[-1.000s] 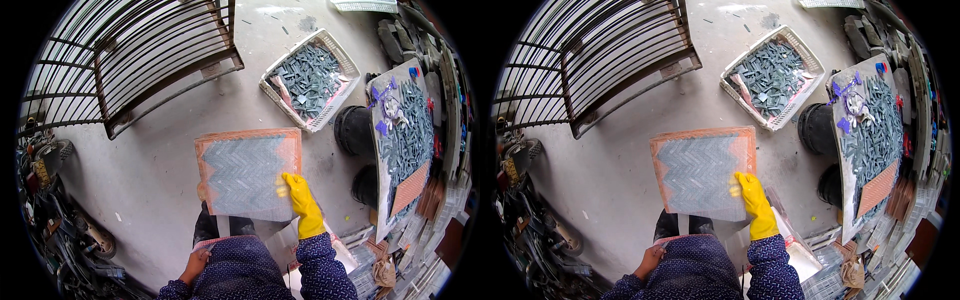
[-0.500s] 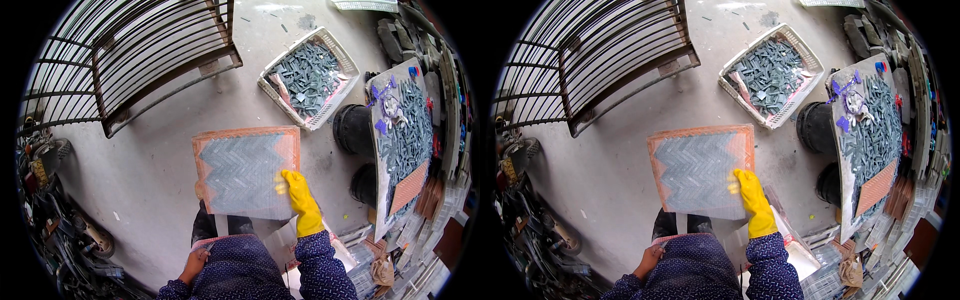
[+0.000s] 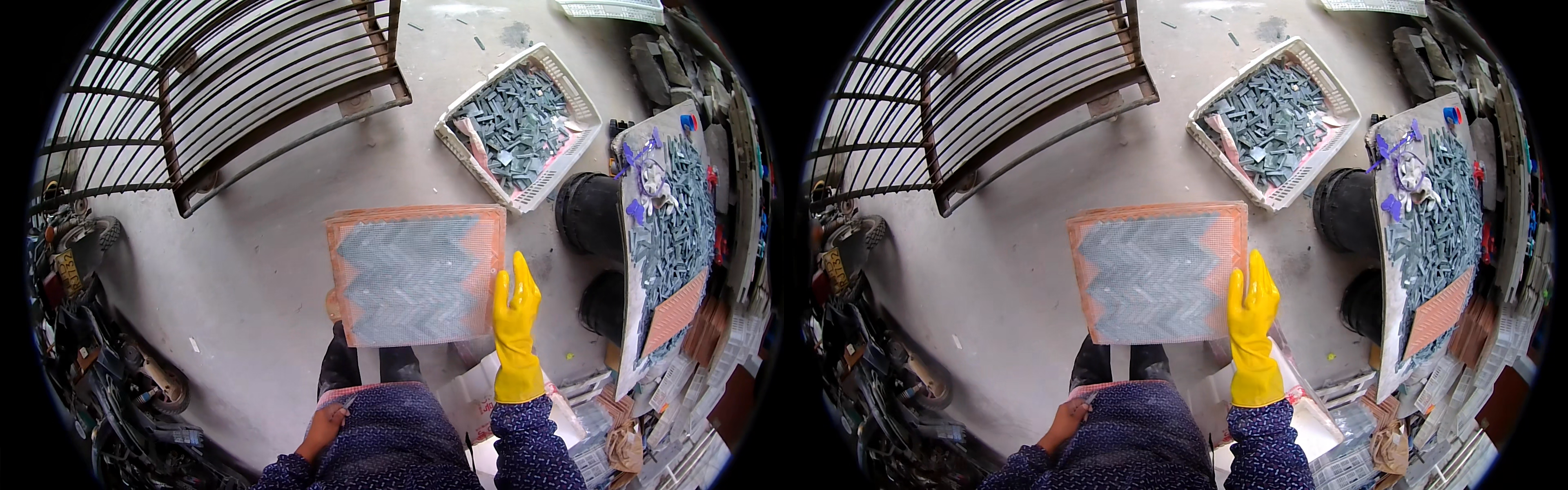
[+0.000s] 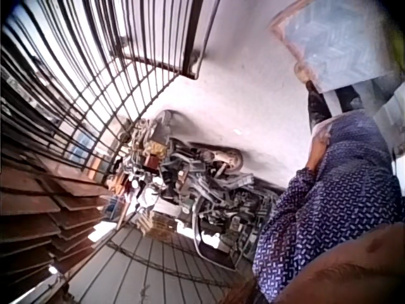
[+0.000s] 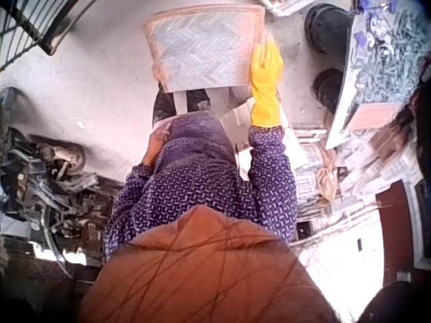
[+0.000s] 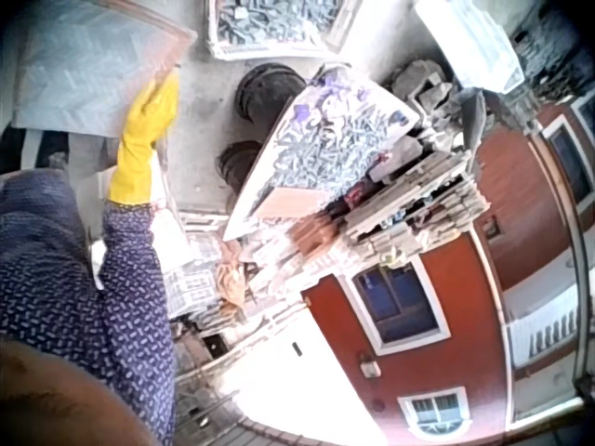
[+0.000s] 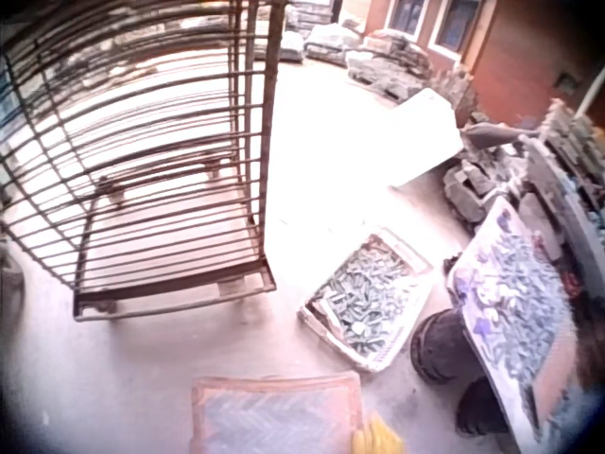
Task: The person repeatedly wipes patterned tiles with a yellow-gloved hand, then places them on a metal rack. They also wipe the inside of a white styrofoam box and handle a small metal tool during the process.
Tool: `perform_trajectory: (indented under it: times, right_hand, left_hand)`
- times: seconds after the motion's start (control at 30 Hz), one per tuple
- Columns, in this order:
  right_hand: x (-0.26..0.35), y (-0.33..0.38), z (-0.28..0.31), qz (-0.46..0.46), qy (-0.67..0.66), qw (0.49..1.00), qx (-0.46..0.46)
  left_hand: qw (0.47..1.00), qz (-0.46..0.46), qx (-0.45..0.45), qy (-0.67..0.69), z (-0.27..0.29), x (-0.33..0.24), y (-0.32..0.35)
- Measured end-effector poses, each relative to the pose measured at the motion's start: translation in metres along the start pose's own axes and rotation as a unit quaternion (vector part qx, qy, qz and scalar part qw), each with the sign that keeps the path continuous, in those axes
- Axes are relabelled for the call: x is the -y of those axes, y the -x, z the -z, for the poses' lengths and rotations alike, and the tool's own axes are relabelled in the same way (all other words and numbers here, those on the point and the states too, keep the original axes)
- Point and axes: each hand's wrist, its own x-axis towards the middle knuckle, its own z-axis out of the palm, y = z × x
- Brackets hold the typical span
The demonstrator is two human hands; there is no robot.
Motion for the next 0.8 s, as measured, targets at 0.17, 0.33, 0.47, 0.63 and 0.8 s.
perform_trajectory:
  times: [0.17,0.33,0.47,0.63,0.8]
  right_hand:
    - [0.057,0.031,-0.038,0.196,-0.051,0.947,0.251]
    - [0.039,0.05,-0.095,0.306,-0.051,0.9,0.305]
    - [0.013,0.0,-0.089,0.109,0.081,0.977,0.164]
    - [0.056,0.002,-0.128,0.015,0.1,0.992,0.075]
    - [0.126,0.028,-0.184,0.243,-0.033,0.959,0.141]
  left_hand:
    - [1.0,0.002,0.023,0.012,-0.001,0.003,-0.006]
    - [1.0,-0.001,0.012,-0.011,0.007,0.018,-0.002]
    - [1.0,0.031,0.003,0.006,0.019,0.039,-0.003]
    - [0.999,0.005,0.033,-0.001,0.021,0.047,-0.009]
    - [0.999,-0.014,0.046,-0.004,0.027,0.034,-0.015]
